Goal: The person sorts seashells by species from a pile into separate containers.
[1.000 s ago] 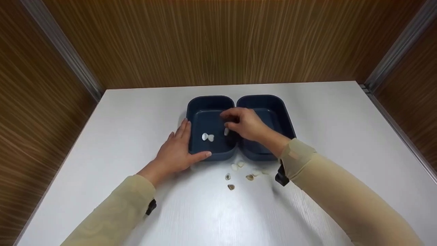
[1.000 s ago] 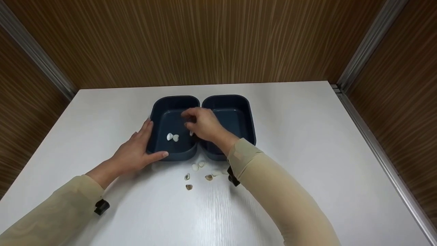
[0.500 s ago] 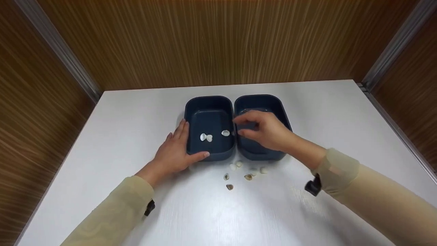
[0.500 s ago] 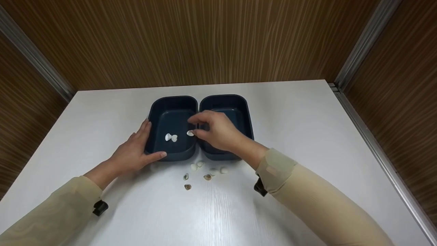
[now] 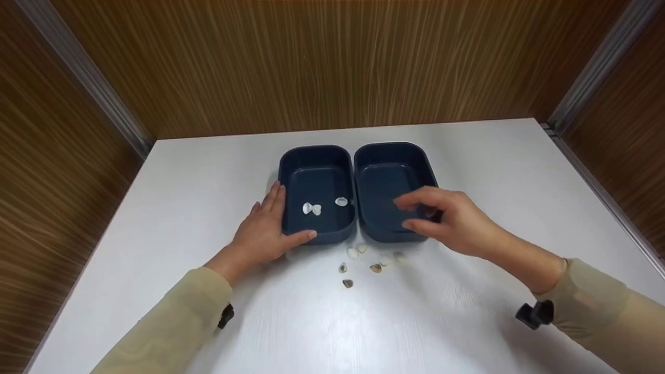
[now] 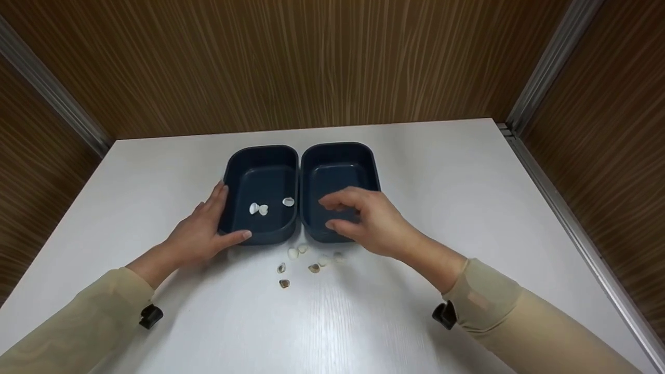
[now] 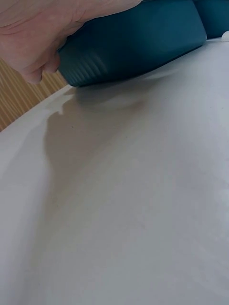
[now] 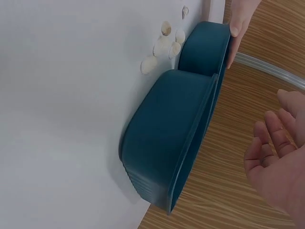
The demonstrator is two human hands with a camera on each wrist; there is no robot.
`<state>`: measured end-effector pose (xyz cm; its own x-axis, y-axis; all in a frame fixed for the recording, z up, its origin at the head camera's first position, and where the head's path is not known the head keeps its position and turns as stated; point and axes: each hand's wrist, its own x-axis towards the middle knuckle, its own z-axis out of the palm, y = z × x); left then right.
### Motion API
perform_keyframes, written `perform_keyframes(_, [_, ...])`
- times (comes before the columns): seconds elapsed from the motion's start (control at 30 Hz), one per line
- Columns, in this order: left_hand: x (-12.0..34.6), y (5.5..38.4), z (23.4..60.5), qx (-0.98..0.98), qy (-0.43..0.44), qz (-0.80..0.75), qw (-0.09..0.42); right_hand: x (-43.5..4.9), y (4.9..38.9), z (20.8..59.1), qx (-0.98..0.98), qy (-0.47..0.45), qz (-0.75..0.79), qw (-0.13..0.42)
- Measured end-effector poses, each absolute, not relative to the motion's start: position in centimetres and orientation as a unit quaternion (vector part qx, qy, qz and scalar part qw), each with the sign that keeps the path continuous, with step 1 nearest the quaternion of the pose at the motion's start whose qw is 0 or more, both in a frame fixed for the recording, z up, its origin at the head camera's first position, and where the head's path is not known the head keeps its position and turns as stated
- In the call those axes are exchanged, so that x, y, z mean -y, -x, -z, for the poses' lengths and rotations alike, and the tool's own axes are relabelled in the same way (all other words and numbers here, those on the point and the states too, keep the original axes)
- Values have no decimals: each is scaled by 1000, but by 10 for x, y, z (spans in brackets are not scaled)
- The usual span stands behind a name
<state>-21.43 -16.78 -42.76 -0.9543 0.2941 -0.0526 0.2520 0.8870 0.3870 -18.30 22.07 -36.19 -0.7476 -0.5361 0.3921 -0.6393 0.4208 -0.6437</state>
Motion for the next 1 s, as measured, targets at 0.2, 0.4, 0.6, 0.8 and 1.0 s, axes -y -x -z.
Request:
perform_keyframes(0.2, [169,213,431,-969,-139,-194,56,-230,171,367,841,-345,-412,56])
perform_keyframes(0.4, [168,214,430,-970,-137,-194,56,-236,164,373,840,-329,-429,54])
perform_keyframes(0.6, [168,215,429,-968,-145,-200,49,-238,157,383,839,-316,-441,42])
perform_keyframes(0.8, [168,214,428,-968,-146,-201,46,-239,152,401,841,-315,-439,12])
perform_keyframes(1.0, [167,213,426,-967,-145,-203,49,-241,151,417,842,-310,-442,-26])
